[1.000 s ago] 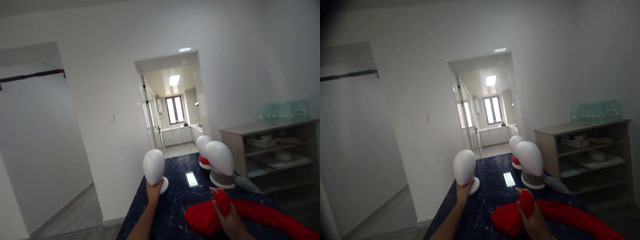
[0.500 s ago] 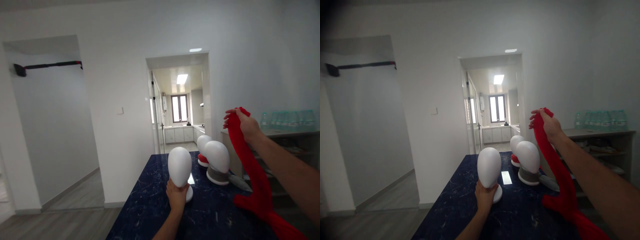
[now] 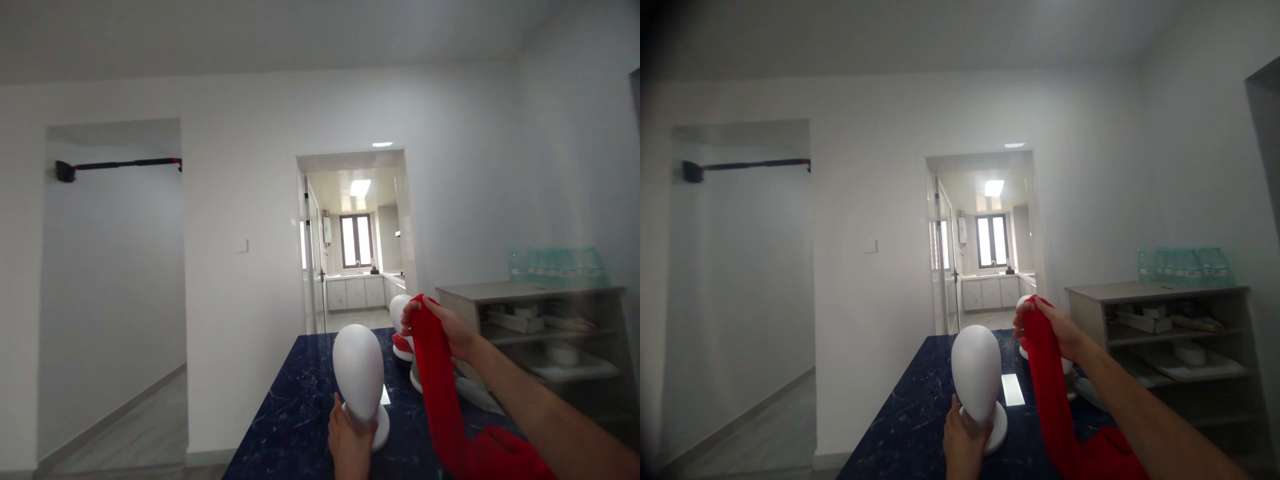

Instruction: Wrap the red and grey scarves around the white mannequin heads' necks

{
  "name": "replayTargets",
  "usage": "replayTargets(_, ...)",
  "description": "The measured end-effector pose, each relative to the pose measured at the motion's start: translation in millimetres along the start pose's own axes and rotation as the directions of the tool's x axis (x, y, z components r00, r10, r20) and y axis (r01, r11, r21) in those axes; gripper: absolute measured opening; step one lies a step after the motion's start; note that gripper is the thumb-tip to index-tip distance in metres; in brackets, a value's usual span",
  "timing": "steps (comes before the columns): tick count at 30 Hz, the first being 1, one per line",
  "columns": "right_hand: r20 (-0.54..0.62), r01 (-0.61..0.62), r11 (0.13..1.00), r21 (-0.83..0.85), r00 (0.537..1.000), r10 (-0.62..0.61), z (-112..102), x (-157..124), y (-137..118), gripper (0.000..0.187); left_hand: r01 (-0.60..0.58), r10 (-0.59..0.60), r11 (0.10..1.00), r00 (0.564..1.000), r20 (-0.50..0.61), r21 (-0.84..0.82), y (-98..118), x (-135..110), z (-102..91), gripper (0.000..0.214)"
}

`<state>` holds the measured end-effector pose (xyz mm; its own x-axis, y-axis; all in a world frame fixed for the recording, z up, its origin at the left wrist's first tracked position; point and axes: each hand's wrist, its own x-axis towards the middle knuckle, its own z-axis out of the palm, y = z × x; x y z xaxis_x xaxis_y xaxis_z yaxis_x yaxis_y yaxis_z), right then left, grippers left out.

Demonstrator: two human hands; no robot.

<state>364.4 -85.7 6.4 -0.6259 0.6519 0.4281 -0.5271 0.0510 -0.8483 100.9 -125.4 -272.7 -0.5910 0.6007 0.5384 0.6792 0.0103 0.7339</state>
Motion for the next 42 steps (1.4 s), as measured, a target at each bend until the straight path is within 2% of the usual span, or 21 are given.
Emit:
replayTargets(3,0.034,-0.040,0.999,-0.025,0.999,0.041,5.9,-8.1,17.6,0.039,-0.021,0.005,0.986,0.995,-0.099,-0.165,-14.3,-10.8,-30.8,0.072)
replayTargets(5,0.091,-0.078,0.990,-0.120,0.992,0.090,13.7,-12.6,24.6,0.047,-0.092,0.050,0.939,0.990,-0.132,-0.330,-3.7,-16.8,-63.6,0.051)
replayTargets(7,0.202,-0.165,0.962,-0.219,0.957,0.210,24.7,-14.3,30.5,0.061,-0.144,0.143,0.884,0.989,-0.036,-0.445,28.7,-14.4,-98.9,0.043)
replayTargets(10,0.354,-0.305,0.903,-0.302,0.844,0.403,42.0,-11.2,42.9,0.074,-0.181,0.322,0.814,0.932,0.169,-0.553,97.6,8.1,-139.2,0.049)
replayTargets(11,0.378,-0.337,0.888,-0.312,0.814,0.442,46.1,-9.3,48.2,0.074,-0.144,0.357,0.789,0.898,0.255,-0.597,118.6,17.9,-147.2,0.055)
replayTargets(12,0.387,-0.364,0.874,-0.321,0.792,0.472,48.5,-7.4,53.7,0.071,-0.063,0.386,0.776,0.834,0.394,-0.627,136.4,27.2,-152.6,0.054)
replayTargets(14,0.376,-0.405,0.846,-0.347,0.766,0.522,47.9,-4.7,63.6,0.067,0.127,0.449,0.750,0.623,0.641,-0.649,160.4,40.7,-156.6,0.049)
replayTargets(15,0.363,-0.422,0.831,-0.362,0.757,0.543,45.0,-4.3,67.3,0.067,0.205,0.473,0.739,0.521,0.711,-0.642,167.3,44.3,-155.9,0.047)
replayTargets(16,0.348,-0.436,0.817,-0.377,0.751,0.561,41.0,-4.7,70.0,0.067,0.260,0.494,0.727,0.445,0.747,-0.636,171.6,46.1,-154.2,0.045)
replayTargets(17,0.336,-0.446,0.805,-0.392,0.745,0.576,36.3,-6.1,71.7,0.068,0.292,0.510,0.716,0.403,0.760,-0.634,174.3,46.4,-151.9,0.046)
replayTargets(21,0.311,-0.461,0.779,-0.424,0.734,0.604,20.3,-18.7,74.0,0.074,0.288,0.511,0.738,0.350,0.785,-0.610,182.1,43.6,-146.1,0.045)
replayTargets(23,0.324,-0.464,0.784,-0.413,0.730,0.602,16.6,-25.9,77.2,0.078,0.240,0.481,0.785,0.345,0.806,-0.572,187.3,44.2,-146.9,0.041)
replayTargets(26,0.407,-0.423,0.827,-0.370,0.727,0.553,14.9,-35.0,88.7,0.084,0.128,0.448,0.838,0.391,0.804,-0.530,192.2,46.2,-149.7,0.030)
replayTargets(29,0.449,-0.356,0.887,-0.293,0.768,0.457,14.4,-43.6,105.8,0.082,0.088,0.436,0.853,0.421,0.795,-0.514,192.8,46.4,-151.0,0.016)
replayTargets(31,0.427,-0.321,0.919,-0.230,0.815,0.392,13.6,-49.7,116.8,0.080,0.136,0.438,0.825,0.459,0.773,-0.548,193.9,46.2,-152.0,0.013)
replayTargets(32,0.422,-0.308,0.930,-0.201,0.830,0.366,12.8,-52.8,120.9,0.079,0.187,0.430,0.797,0.493,0.756,-0.574,195.5,46.8,-152.9,0.016)
replayTargets(34,0.468,-0.314,0.936,-0.161,0.811,0.353,9.8,-58.3,124.0,0.080,0.338,0.387,0.702,0.557,0.735,-0.627,201.3,51.2,-156.1,0.024)
replayTargets(36,0.550,-0.356,0.922,-0.150,0.746,0.377,3.7,-62.6,117.7,0.076,0.489,0.335,0.577,0.589,0.736,-0.654,209.4,62.0,-161.2,0.027)
replayTargets(38,0.588,-0.396,0.902,-0.173,0.693,0.417,-7.9,-64.9,102.0,0.065,0.556,0.324,0.480,0.606,0.726,-0.678,216.9,80.3,-168.2,0.025)
replayTargets(40,0.549,-0.407,0.892,-0.196,0.708,0.443,-26.5,-64.6,80.2,0.053,0.531,0.351,0.467,0.623,0.699,-0.707,221.5,103.8,-177.6,0.025)
replayTargets(42,0.469,-0.403,0.896,-0.186,0.765,0.441,-50.9,-61.4,57.2,0.047,0.447,0.408,0.520,0.618,0.672,-0.728,222.7,128.1,-189.2,0.030)
